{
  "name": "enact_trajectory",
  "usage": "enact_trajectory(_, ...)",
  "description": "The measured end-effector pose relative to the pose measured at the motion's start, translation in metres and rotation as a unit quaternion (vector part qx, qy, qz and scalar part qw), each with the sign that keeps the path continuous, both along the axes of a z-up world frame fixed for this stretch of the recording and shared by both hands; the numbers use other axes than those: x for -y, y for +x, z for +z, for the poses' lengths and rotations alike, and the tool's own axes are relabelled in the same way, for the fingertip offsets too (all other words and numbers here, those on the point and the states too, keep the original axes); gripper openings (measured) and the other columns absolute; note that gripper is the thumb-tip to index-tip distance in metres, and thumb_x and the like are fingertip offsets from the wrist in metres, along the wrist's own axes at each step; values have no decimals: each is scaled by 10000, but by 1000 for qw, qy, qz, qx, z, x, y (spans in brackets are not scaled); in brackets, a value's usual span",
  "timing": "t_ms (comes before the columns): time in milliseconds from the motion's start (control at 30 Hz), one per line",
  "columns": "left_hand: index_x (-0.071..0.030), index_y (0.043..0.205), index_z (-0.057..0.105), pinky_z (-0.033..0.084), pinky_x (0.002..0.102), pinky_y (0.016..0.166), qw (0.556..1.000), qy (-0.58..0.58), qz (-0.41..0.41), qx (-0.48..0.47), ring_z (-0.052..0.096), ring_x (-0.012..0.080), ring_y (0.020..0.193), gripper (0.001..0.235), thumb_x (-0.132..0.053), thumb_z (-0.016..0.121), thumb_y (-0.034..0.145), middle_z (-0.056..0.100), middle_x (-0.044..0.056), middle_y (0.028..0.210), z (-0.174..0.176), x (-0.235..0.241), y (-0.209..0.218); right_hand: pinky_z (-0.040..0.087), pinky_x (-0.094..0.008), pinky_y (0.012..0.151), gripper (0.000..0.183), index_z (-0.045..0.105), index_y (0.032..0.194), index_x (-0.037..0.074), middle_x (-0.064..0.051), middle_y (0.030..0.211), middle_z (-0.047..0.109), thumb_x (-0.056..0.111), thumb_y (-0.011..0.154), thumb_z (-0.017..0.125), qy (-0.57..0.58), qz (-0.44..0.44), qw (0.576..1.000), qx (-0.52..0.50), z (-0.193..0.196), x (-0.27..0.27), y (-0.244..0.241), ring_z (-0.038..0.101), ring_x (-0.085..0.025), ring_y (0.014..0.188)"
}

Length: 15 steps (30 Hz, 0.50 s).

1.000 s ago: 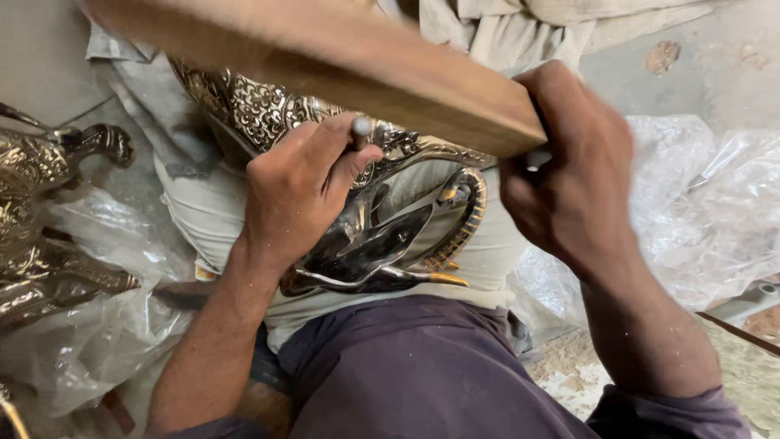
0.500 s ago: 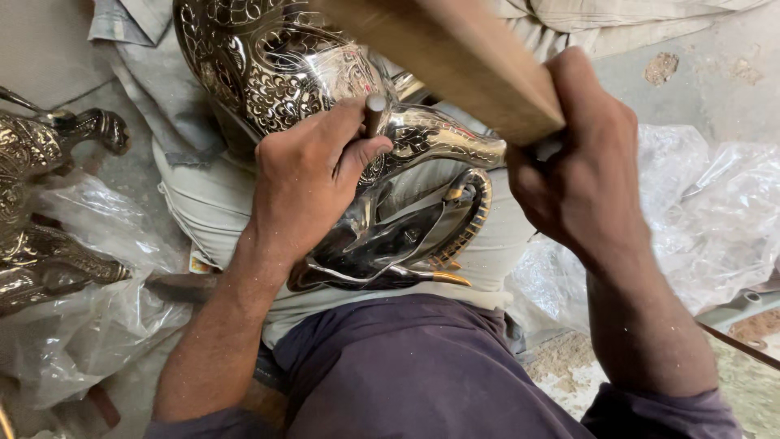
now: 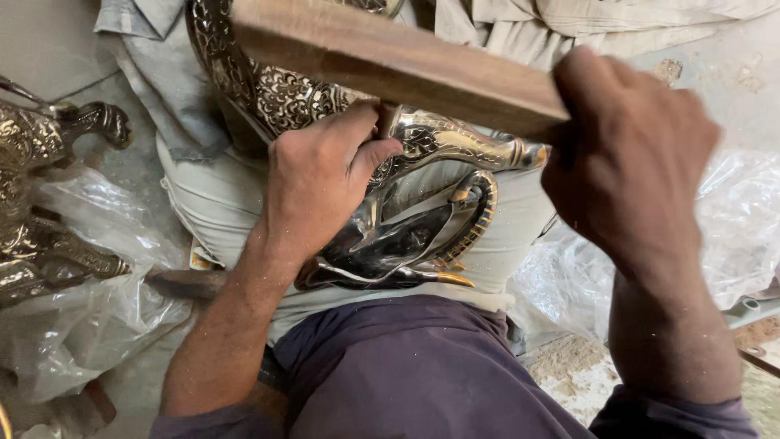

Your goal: The person sits on the floor and uses a chisel and wooden mallet to engrave decorative patterns into a silver-colored metal elephant figurine. They repeatedly tap the chisel with the mallet to create fine details on the figurine's surface.

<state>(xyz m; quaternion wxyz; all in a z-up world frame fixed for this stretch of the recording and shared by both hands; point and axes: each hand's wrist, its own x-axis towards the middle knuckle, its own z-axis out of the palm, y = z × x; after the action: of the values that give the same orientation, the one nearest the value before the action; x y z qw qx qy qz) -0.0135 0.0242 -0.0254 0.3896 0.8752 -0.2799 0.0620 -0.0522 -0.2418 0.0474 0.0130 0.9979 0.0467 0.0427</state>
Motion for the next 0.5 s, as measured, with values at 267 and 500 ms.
enact_trajectory(267, -24, 1140, 646, 561, 345, 641, 1000, -24, -13, -4, 719, 203, 754, 304, -247, 790, 990, 707, 88, 851, -1, -1, -1, 409, -356, 567, 178, 488, 945, 45, -83, 754, 591, -23, 863, 631, 235, 86, 968, 25, -1, 2, -1, 540, -172, 650)
enact_trajectory(500, 25, 1113, 662, 557, 343, 586, 999, -44, -26, -9, 707, 200, 702, 302, -209, 756, 948, 703, 102, 802, -6, 0, -1, 397, -271, 542, 176, 513, 996, 46, -65, 788, 594, -70, 872, 561, 201, 99, 974, 42, -9, -3, 1, 524, -135, 643)
